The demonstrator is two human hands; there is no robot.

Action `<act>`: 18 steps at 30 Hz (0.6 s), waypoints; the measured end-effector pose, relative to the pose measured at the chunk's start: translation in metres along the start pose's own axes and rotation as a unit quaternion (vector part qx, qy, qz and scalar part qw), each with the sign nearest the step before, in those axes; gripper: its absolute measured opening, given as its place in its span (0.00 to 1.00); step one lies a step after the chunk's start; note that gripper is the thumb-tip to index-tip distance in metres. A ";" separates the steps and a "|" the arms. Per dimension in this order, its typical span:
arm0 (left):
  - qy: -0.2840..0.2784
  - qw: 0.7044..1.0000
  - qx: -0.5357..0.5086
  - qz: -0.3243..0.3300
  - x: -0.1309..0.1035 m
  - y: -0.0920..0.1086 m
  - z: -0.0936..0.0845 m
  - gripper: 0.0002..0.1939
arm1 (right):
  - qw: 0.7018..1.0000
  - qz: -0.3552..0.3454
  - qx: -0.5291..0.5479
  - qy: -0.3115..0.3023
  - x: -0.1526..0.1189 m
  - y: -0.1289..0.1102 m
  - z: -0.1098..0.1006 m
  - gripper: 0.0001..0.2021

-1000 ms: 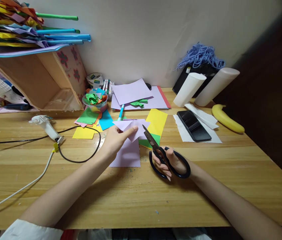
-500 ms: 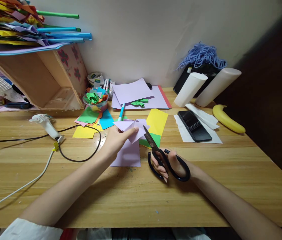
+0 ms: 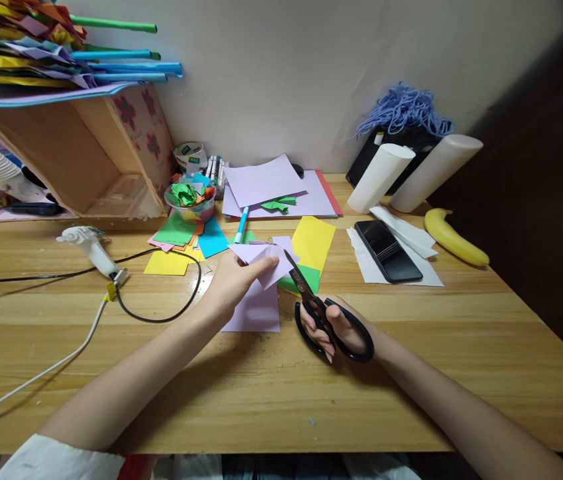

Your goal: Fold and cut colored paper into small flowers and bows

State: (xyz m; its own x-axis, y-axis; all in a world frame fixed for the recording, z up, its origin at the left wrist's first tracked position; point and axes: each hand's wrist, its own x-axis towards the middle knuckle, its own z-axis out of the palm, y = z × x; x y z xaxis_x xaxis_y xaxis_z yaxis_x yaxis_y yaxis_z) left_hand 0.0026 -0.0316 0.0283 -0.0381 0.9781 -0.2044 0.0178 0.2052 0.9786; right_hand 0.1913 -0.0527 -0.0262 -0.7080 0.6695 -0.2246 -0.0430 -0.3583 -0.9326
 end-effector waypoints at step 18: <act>-0.035 0.999 -0.032 -0.018 0.002 -0.005 0.001 0.15 | 1.000 -0.012 -0.018 -0.007 -0.001 0.004 -0.001 0.35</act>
State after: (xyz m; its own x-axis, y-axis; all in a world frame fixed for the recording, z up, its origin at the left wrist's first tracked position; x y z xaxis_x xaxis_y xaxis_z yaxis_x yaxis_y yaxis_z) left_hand 0.0032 -0.0308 0.0232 0.0330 0.9704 -0.2392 -0.0467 0.2405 0.9695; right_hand 0.1925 -0.0536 -0.0305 -0.7167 0.6684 -0.1989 -0.0341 -0.3185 -0.9473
